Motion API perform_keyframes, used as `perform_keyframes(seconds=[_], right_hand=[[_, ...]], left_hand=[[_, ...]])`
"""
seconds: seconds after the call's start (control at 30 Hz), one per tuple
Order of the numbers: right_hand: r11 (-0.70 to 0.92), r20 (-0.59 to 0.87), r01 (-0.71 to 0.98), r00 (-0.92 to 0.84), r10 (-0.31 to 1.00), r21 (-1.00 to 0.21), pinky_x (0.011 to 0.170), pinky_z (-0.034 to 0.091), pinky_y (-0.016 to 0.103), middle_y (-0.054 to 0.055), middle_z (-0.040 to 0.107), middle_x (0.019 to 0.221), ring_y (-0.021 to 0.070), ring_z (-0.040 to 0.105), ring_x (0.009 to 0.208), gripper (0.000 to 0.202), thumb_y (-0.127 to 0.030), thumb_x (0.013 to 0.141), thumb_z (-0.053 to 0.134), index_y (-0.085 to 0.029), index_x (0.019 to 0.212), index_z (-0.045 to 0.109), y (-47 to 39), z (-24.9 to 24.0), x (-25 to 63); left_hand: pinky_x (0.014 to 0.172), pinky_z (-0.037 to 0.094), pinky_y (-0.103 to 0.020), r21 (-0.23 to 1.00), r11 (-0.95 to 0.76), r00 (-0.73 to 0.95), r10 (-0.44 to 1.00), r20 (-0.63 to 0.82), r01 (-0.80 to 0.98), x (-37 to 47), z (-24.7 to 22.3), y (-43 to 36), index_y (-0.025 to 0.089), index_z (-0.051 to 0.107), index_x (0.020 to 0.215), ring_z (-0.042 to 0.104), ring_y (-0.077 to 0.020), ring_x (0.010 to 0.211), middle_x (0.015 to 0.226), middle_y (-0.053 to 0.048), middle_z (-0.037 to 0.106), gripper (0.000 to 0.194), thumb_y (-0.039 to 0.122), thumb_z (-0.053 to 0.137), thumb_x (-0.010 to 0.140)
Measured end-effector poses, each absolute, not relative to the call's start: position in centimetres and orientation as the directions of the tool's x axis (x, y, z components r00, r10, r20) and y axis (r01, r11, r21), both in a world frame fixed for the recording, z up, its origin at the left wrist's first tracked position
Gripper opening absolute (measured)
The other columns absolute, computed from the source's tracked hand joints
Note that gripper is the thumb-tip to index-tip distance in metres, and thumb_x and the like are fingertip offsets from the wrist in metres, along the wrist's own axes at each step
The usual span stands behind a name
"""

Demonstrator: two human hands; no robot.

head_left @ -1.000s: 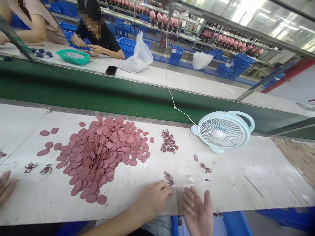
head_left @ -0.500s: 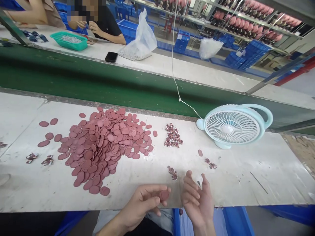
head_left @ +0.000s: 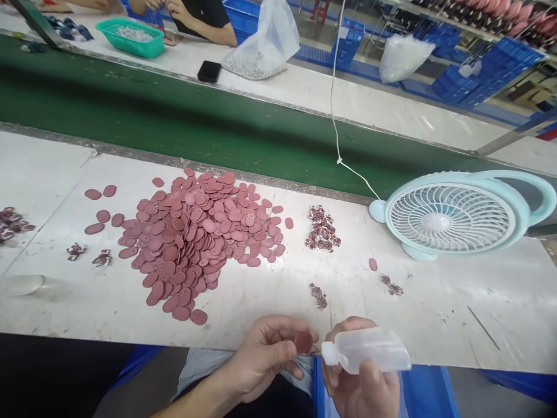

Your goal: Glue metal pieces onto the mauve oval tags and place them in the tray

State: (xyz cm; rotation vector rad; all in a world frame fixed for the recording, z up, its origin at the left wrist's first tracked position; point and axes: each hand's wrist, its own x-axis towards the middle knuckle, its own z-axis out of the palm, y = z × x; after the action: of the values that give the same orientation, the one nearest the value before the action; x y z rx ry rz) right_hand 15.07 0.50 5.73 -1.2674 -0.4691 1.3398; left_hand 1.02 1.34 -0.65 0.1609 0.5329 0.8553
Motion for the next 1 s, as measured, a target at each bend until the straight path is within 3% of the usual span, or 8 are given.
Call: perform_keyframes(seconds=[0.2, 0.37, 0.6, 0.77, 1.0], right_hand=[[0.0, -0.11, -0.282, 0.37, 0.922, -0.959, 0.046, 0.048, 0.031, -0.001, 0.068, 0.069, 0.0191, 0.062, 0.048, 0.032, -0.051, 0.085, 0.066, -0.028, 0.106, 0.058, 0.3, 5.1, 13.9], [0.202, 0.15, -0.101, 0.377, 0.914, -0.974, 0.041, 0.048, 0.034, 0.003, 0.07, 0.07, 0.0244, 0.066, 0.05, 0.025, -0.036, 0.088, 0.063, -0.023, 0.109, 0.062, 0.7, 3.9, 13.7], [0.18, 0.162, 0.021, 0.546, 0.822, -0.983, 0.038, 0.046, 0.034, 0.001, 0.068, 0.067, 0.0232, 0.063, 0.046, 0.023, -0.035, 0.081, 0.068, -0.021, 0.099, 0.066, 0.9, 4.1, 12.4], [0.151, 0.164, 0.072, 0.598, 0.784, -0.986, 0.045, 0.046, 0.039, 0.001, 0.066, 0.069, 0.0238, 0.059, 0.049, 0.022, -0.037, 0.078, 0.072, -0.024, 0.096, 0.067, 0.9, 4.0, 11.9], [0.179, 0.169, 0.036, 0.548, 0.82, -0.983, 0.042, 0.046, 0.037, 0.001, 0.066, 0.07, 0.0238, 0.061, 0.048, 0.025, -0.042, 0.083, 0.068, -0.024, 0.1, 0.065, 0.4, 3.9, 12.6]], left_hand=[[0.073, 0.053, -0.022, 0.317, 0.629, 0.507, 0.768, -0.39, -0.71, 0.7, -0.2, 1.4, 0.02, 0.08, 0.1, 0.074, -0.0152, 0.082, 0.101, -0.009, 0.08, 0.029, 0.03, 0.085, 0.074], [0.079, 0.053, -0.031, 0.291, 0.611, 0.502, 0.782, -0.37, -0.736, 0.9, -0.2, 1.2, 0.021, 0.08, 0.101, 0.074, -0.0186, 0.078, 0.1, -0.008, 0.08, 0.03, 0.032, 0.084, 0.074], [0.081, 0.055, -0.034, 0.283, 0.606, 0.491, 0.782, -0.383, -0.744, 0.8, -0.3, 1.2, 0.021, 0.08, 0.1, 0.075, -0.0198, 0.08, 0.1, -0.009, 0.081, 0.028, 0.029, 0.085, 0.073], [0.08, 0.056, -0.034, 0.279, 0.591, 0.483, 0.794, -0.37, -0.757, 0.9, -0.1, 1.2, 0.02, 0.08, 0.1, 0.074, -0.0191, 0.079, 0.096, -0.009, 0.08, 0.028, 0.028, 0.085, 0.073], [0.078, 0.055, -0.032, 0.273, 0.6, 0.498, 0.789, -0.36, -0.752, 0.9, -0.1, 1.2, 0.02, 0.08, 0.1, 0.074, -0.0183, 0.076, 0.098, -0.009, 0.08, 0.028, 0.028, 0.084, 0.074]])
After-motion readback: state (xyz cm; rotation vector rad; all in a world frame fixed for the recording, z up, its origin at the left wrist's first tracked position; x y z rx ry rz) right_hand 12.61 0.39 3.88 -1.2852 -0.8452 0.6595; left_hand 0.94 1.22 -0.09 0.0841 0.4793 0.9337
